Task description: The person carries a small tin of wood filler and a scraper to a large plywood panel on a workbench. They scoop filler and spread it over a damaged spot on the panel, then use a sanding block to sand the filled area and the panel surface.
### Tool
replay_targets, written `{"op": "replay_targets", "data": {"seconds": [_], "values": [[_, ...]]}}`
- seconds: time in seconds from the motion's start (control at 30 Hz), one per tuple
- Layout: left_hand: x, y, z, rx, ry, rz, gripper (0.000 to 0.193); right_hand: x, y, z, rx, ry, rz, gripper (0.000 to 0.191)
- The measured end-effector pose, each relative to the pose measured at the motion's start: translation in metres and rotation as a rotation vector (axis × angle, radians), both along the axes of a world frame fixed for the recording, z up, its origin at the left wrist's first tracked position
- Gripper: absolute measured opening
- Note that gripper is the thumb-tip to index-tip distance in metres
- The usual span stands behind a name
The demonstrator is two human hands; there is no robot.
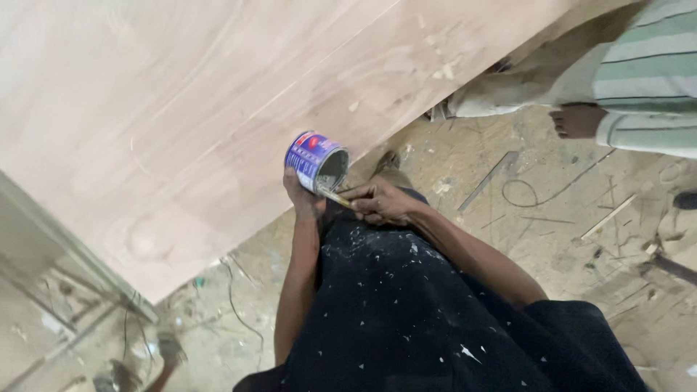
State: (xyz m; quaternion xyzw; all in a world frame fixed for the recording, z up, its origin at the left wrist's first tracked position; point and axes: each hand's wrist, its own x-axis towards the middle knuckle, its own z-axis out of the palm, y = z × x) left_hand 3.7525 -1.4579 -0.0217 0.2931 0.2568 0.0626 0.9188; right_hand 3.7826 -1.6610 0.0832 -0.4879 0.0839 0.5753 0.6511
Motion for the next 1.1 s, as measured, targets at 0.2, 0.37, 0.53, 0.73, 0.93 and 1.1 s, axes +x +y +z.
{"op": "replay_targets", "data": {"seconds": [0.2,0.37,0.53,0.73,0.93,1.1], "values": [[0.018,-0.006,0.008,-0.38,0.18,-0.027,0.088,-0.008,-0.003,-0.014,0.155,0.175,-0.295,0.042],[0.03,-0.002,0.014,-0.217,0.165,0.016,0.085,-0.004,-0.01,-0.016,0.126,0.06,-0.294,0.044],[0.041,-0.001,0.015,-0.29,0.085,0.005,0.085,0.001,-0.021,-0.001,0.063,-0.151,-0.228,0.044],[0.05,0.01,0.018,-0.311,0.195,0.116,0.079,0.024,-0.036,-0.008,-0.236,-0.303,-0.196,0.041],[0.039,0.014,0.013,-0.307,0.042,0.13,0.064,0.03,-0.037,-0.045,-0.432,-0.683,-0.156,0.04],[0.029,0.016,0.012,-0.378,0.141,0.164,0.07,0.017,-0.022,-0.046,-0.749,-0.791,-0.207,0.035]]}}
